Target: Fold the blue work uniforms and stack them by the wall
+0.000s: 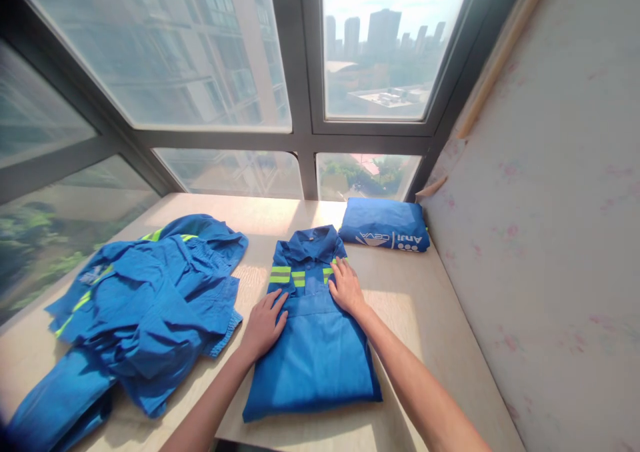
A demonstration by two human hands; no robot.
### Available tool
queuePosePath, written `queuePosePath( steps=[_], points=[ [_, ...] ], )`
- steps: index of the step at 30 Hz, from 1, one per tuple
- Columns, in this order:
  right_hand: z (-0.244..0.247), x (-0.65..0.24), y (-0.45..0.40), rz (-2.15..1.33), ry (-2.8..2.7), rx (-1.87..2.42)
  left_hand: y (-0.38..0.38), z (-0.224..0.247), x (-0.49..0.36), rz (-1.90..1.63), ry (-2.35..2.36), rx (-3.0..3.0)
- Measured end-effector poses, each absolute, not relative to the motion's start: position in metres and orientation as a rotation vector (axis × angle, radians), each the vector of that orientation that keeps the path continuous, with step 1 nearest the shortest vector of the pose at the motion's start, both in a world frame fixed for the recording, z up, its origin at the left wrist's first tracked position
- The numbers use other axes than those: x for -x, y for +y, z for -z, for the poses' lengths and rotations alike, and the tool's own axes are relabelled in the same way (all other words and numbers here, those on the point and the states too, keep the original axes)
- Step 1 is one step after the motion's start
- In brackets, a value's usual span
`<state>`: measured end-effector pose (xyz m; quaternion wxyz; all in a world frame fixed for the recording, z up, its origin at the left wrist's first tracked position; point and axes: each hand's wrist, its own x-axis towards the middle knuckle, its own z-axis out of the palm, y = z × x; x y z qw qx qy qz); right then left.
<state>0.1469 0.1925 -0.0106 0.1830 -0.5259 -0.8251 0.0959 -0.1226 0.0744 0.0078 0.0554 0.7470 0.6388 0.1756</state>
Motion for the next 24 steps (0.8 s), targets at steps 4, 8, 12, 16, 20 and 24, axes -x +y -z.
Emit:
queuePosePath(
  steps=[4, 8, 12, 16, 20, 24],
  points=[
    [0.022, -0.175, 0.156, -0.344, -2.349, 1.344, 0.043, -0.003, 0.117, -0.557, 1.896, -2.272],
    [0.022, -0.2, 0.133, -0.301, -2.281, 1.24, 0.024, -0.008, 0.122, -0.621, 1.795, -2.265],
    [0.019, -0.239, 0.104, -0.239, -2.343, 1.054, 0.014, -0.016, 0.15, -0.731, 1.585, -2.371],
    [0.011, -0.276, 0.075, -0.28, -2.709, 0.69, 0.009, -0.018, 0.176, -0.508, 1.361, -2.606],
    [-0.008, -0.279, 0.073, -0.3, -2.854, 0.609, 0.021, -0.021, 0.181, -0.327, 1.237, -2.764],
    [-0.022, -0.269, 0.088, -0.39, -2.892, 0.556, 0.038, -0.024, 0.181, -0.359, 1.163, -2.831]
  ],
)
